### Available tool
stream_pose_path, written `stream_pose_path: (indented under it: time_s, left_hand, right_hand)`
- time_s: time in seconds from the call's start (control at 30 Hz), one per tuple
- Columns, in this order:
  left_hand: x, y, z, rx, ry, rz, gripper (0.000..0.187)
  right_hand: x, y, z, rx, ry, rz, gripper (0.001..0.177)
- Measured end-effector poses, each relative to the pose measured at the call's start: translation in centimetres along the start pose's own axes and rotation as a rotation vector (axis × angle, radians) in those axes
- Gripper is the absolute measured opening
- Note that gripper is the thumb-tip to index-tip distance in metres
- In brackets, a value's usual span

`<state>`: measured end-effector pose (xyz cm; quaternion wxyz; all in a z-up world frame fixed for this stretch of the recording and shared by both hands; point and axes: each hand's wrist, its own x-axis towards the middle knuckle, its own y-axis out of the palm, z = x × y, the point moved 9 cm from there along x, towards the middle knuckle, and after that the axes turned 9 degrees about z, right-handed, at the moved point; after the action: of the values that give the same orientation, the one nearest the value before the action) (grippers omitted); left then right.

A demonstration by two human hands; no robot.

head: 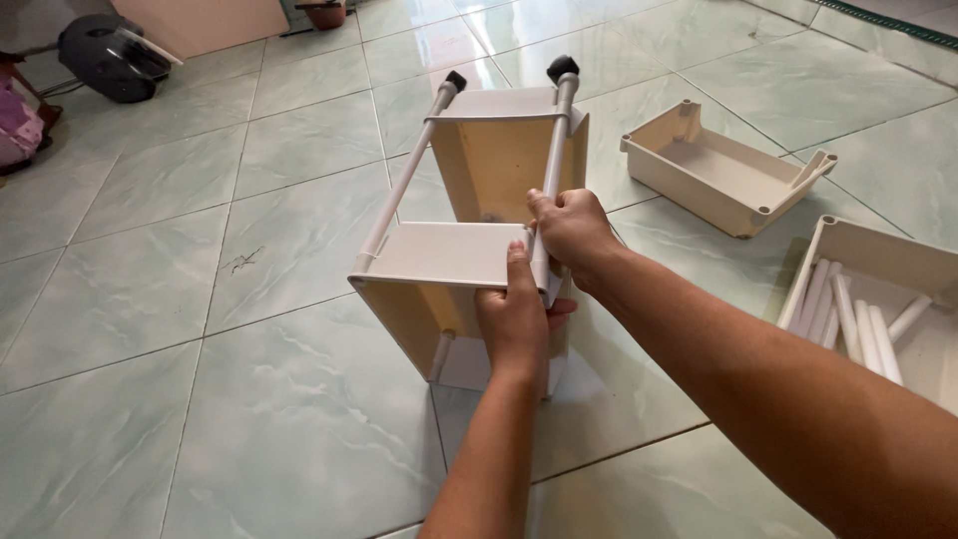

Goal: The person disassembles a white plastic rolling cart by removing the vertical support poles and wheels. They then reassemble the cart by inserting the poles into the plastic bins and attaching the wheels to the base.

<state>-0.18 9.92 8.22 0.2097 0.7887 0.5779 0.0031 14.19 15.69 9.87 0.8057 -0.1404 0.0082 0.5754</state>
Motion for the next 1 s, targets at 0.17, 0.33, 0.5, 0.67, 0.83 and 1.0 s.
stream_pose_path:
  time_s: [0.17,0.33,0.5,0.67,0.83,1.0]
  left_hand:
    - [2.1,2.9,2.9,-0.309,-0.114,0.304,0.044]
    - [2.1,4.5,4.5,-0.434,-0.087,0.29,0.04]
    - [-1.3,5.5,6.8,-0.242,-0.138,0.24,0.028]
    - [1.6,-0.3,4.0,-0.38,-0.118,0.056,0.049]
    - [2.8,-3.8,0.4,-0.29,0.204,0.082,0.041]
    - [3.7,-5.2,1.4,0.044,0.373,-0.001,0.047]
  right_hand:
    - [1.0,-0.9,-0.3,0.175,0.03,-0.112,0.042]
    - [0.3,-1.7,0.8,-0.273,0.13,-0.159,0.053]
    - [3.9,-6.9,1.5,-0.082,0.048,-0.276,0.043]
    - [5.1,-5.8,-0.1,0.197,0.093,0.085,0.033]
    - [1.1,1.3,-1.9,0.256,0.087,0.37,0.029]
    - [-0.2,1.8,-2.9,0.138,0.04,0.343,0.043]
